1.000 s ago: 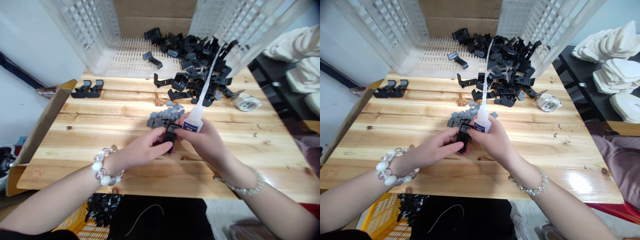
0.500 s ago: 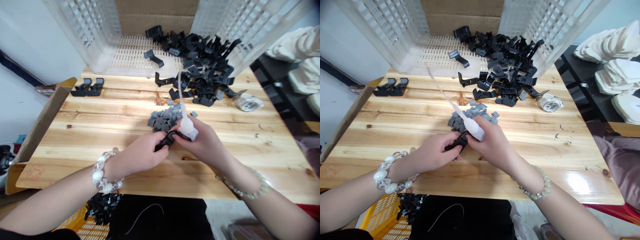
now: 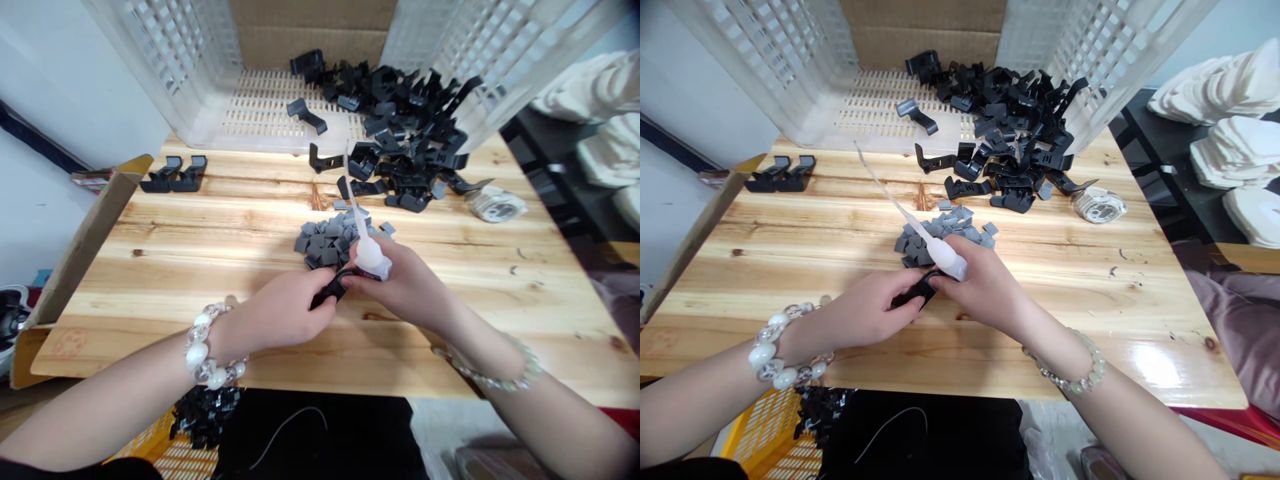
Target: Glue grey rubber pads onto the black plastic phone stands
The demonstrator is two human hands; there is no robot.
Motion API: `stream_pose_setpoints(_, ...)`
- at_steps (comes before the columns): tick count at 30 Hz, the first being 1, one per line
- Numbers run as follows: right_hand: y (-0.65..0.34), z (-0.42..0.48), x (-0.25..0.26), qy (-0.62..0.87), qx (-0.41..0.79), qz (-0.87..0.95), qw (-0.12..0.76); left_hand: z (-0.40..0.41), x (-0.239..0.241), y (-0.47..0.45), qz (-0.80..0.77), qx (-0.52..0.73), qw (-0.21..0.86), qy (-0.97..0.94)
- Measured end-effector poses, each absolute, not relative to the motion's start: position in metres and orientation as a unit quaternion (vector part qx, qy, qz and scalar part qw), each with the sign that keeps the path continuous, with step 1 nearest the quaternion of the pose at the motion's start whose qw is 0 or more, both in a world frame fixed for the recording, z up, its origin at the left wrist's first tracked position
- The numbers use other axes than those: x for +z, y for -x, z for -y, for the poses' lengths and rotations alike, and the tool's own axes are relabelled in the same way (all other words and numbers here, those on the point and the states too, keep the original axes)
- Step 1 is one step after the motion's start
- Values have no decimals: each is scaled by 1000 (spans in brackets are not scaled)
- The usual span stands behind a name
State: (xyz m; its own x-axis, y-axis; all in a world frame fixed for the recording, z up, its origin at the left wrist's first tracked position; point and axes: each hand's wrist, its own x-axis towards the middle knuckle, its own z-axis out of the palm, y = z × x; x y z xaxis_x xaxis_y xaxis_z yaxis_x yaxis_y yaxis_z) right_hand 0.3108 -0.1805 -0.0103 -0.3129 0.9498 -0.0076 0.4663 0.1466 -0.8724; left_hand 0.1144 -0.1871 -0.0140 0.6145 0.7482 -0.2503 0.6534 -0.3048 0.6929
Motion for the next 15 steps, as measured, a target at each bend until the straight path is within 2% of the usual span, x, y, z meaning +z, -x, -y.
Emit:
stream_pose_setpoints(11,-311,181,-10,499,460,675,288,188,-13,-114,-417,63,393,-817)
stream_pose_setpoints(15,-313,179,-8,503,441,691,274,188,-13,-114,-417,59,401,-813)
